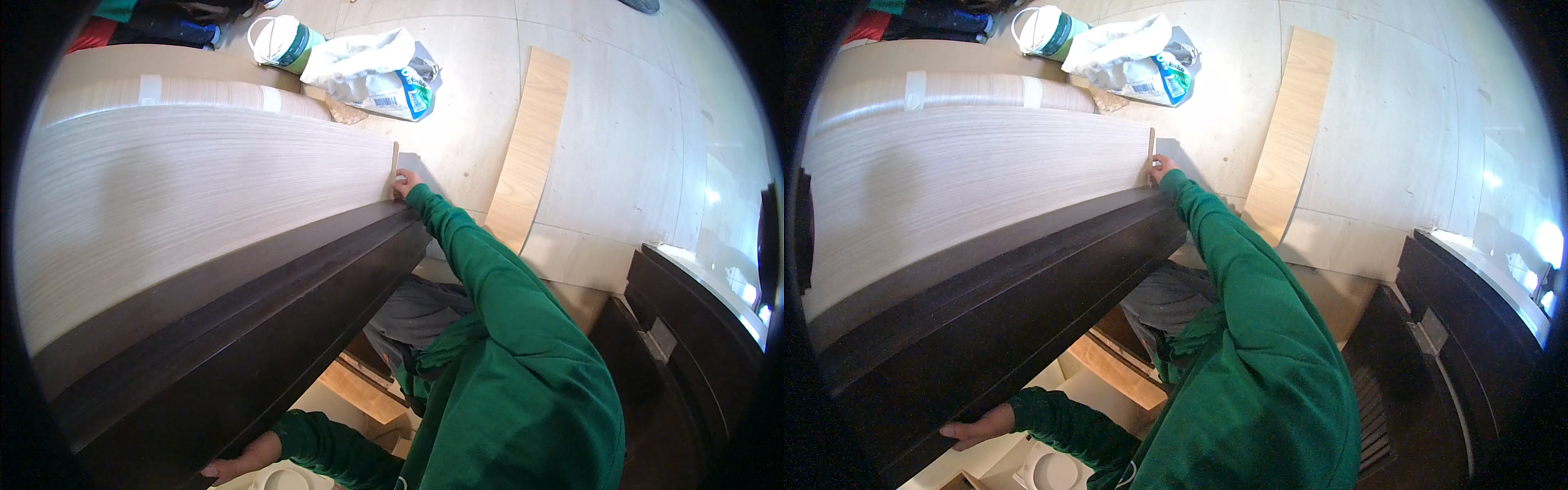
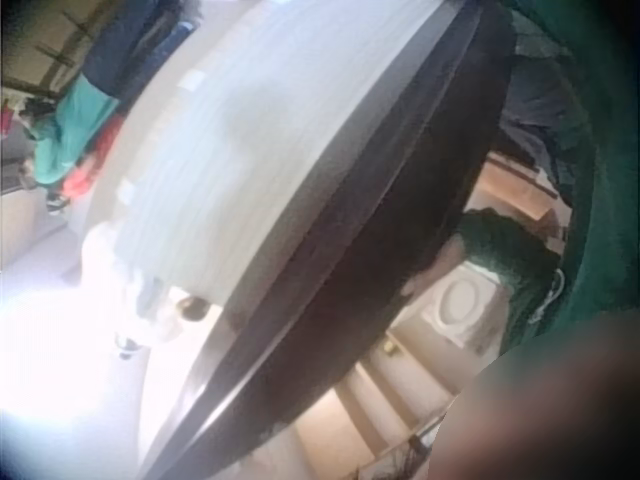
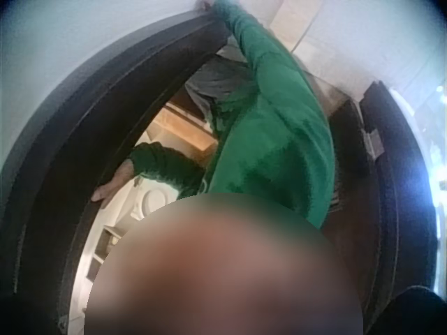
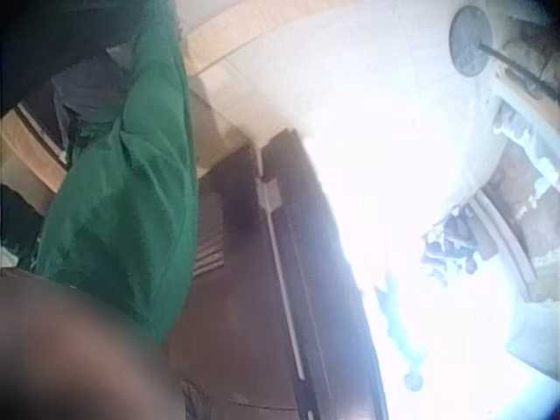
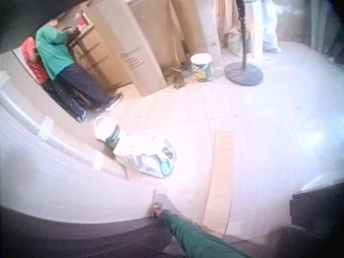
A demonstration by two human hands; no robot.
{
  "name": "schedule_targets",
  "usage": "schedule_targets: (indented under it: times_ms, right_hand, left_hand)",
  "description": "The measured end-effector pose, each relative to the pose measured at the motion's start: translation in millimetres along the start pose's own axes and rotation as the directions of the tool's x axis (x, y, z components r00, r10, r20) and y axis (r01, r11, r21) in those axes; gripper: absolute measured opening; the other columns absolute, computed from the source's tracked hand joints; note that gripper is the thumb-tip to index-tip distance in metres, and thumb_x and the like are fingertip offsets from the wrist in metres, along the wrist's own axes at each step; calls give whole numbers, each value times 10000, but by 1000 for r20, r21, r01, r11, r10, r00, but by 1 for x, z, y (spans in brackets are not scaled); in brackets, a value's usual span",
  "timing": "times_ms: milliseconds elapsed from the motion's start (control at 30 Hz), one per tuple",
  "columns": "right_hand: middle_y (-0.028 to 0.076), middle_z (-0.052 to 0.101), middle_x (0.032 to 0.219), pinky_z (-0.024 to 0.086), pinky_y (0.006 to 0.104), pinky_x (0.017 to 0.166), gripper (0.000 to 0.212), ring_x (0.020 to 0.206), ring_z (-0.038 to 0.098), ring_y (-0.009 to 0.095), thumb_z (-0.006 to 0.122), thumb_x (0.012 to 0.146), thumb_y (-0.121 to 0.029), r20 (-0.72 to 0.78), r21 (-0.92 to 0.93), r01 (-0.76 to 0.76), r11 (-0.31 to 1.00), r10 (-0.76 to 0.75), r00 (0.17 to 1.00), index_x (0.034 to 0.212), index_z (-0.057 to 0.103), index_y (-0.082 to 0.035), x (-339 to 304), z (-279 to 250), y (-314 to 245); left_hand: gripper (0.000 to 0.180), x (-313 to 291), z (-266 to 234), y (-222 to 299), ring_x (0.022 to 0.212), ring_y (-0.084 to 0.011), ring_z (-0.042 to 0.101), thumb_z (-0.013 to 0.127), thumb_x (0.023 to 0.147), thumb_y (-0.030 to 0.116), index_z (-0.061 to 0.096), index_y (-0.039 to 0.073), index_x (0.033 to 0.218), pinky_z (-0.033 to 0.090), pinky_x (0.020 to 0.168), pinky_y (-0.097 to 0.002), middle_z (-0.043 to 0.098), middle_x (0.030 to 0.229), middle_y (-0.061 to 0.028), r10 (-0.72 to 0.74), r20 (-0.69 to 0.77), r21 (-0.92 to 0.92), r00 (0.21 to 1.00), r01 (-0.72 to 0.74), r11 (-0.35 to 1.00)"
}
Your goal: The person uses a utility knife to score and cut a wooden plank on the floor. They align the plank, score along its length, and then snap it apart with assistance from another person.
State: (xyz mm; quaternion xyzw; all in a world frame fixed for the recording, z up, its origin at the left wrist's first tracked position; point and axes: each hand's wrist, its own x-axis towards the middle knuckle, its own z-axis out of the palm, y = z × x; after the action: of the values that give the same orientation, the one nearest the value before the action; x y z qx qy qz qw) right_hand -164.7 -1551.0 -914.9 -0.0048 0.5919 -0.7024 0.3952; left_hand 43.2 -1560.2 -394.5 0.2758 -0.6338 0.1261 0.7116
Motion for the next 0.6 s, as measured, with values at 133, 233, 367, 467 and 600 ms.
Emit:
schedule_targets:
  times_ms: [133, 233, 367, 467, 600]
  right_hand:
    - [161, 669, 803, 528, 313, 614, 286, 672, 651, 197, 581, 817, -73, 14, 54, -48, 997, 47, 999, 1092, 528, -14, 2, 1, 2]
    - [113, 668, 777, 487, 286, 513, 272, 629, 631, 164, 557, 844, -81, 11, -5, 13, 1000, -13, 1000, 1107, 504, -42, 8, 4, 10]
    - [138, 672, 816, 508, 300, 545, 281, 676, 653, 187, 567, 842, -126, 41, -66, 42, 997, -40, 998, 1099, 494, -40, 19, 5, 20]
    - [146, 672, 826, 513, 309, 560, 297, 684, 657, 194, 576, 839, -151, 45, -210, 25, 977, -15, 999, 1100, 491, -37, 23, 5, 23]
    - [142, 670, 839, 511, 312, 560, 305, 682, 656, 197, 573, 844, -164, 19, -198, 62, 978, -59, 998, 1111, 493, -41, 23, 8, 24]
  left_hand:
    - [935, 3, -7, -2, 1070, -352, 538, 633, 714, 504, 243, -76, 1335, 468, 905, -422, 442, 1246, -289, -220, 40, -48, 975, 222, 974]
    - [1031, 5, -8, -6, 1105, -366, 516, 652, 695, 502, 148, -77, 1383, 447, 934, -419, 392, 1299, -305, -243, 19, -34, 970, 243, 969]
    - [1038, 5, -8, -10, 1107, -364, 516, 652, 694, 507, 141, -72, 1388, 444, 939, -419, 389, 1303, -304, -222, 16, -35, 975, 223, 974]
    - [1044, 5, -8, -9, 1108, -362, 515, 652, 693, 510, 136, -68, 1392, 441, 943, -419, 388, 1307, -303, -219, 16, -29, 976, 220, 975]
    - [1051, 7, -7, -2, 1111, -360, 514, 653, 693, 515, 129, -63, 1398, 438, 948, -419, 385, 1311, -302, -225, 15, -12, 974, 225, 974]
